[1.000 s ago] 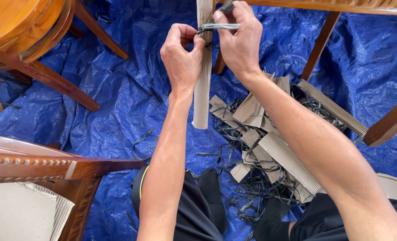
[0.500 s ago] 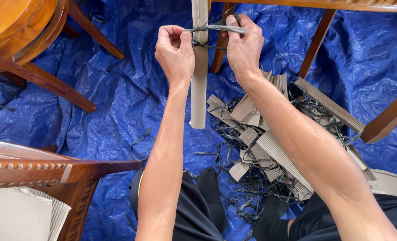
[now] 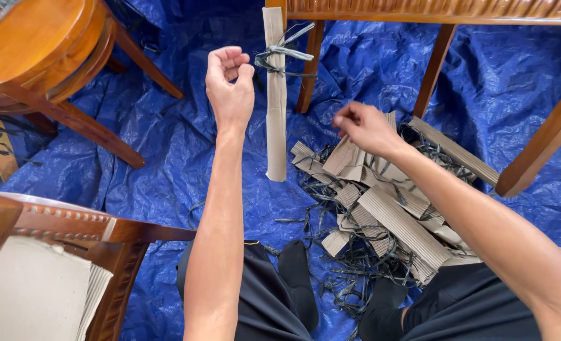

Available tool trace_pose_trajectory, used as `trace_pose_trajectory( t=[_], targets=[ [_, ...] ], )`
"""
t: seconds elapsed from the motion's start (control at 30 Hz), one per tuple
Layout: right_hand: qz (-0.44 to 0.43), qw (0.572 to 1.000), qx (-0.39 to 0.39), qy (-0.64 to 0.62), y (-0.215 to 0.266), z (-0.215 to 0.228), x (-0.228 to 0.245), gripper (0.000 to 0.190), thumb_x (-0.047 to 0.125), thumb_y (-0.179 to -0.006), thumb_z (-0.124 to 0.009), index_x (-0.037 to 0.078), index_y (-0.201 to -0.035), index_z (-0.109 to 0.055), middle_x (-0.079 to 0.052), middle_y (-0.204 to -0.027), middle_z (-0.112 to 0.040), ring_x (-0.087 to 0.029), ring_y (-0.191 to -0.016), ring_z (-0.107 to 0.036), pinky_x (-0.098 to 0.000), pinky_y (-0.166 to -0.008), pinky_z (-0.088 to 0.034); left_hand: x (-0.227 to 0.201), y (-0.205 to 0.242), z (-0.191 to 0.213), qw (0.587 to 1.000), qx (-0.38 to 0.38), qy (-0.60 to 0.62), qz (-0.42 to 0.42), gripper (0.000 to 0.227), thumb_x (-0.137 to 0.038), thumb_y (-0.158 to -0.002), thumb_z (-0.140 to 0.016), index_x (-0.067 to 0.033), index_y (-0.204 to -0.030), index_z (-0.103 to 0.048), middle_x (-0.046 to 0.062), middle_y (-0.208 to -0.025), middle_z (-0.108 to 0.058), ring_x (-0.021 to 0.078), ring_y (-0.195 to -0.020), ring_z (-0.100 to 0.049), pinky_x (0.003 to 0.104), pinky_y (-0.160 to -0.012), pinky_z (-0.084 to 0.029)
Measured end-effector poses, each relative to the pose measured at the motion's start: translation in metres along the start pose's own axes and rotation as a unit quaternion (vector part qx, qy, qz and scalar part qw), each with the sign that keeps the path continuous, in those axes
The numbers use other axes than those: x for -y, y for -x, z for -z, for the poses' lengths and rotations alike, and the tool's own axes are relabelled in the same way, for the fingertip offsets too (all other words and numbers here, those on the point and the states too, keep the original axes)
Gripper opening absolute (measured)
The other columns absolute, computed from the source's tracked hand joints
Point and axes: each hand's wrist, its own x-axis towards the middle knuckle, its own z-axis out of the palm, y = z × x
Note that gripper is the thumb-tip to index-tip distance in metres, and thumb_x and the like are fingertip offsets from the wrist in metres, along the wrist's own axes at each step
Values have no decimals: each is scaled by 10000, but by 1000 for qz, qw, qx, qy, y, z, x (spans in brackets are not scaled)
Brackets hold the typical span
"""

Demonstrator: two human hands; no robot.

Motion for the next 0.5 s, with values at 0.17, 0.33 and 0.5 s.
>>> trace_pose_trajectory(
  t=[0.17, 0.33, 0.5],
  targets=[
    [41, 997, 20, 62, 53, 22, 23, 224, 205, -1003, -595, 8, -1068, -680, -86, -900, -751, -143, -847, -732, -318, -740, -559, -48, 24, 16, 1000, -3, -23, -1, 215, -10, -899, -666, -33, -1111, -635, 72, -1035, -731, 149, -926, -708, 293, -849, -598],
    [95, 991, -35, 91, 132, 53, 80, 195, 174, -1000, -619, 14, -1068, -707, -81, -895, -758, -149, -825, -724, -304, -724, -568, -119, 79, 57, 999, 7, -25, -37, 204, -8, -947, -646, -37, -1149, -627, 64, -1085, -723, 144, -984, -712, 287, -880, -599],
    [307, 920, -223, 99, 245, 91, 153, 72, 54, -1125, -587, 42, -1184, -627, -72, -1029, -694, -96, -928, -704, -244, -780, -560, -263, 148, 97, 972, -67, 16, -225, 118, -1, -1006, -651, -21, -1106, -593, 42, -1132, -617, 127, -1035, -655, 267, -870, -590]
  ],
)
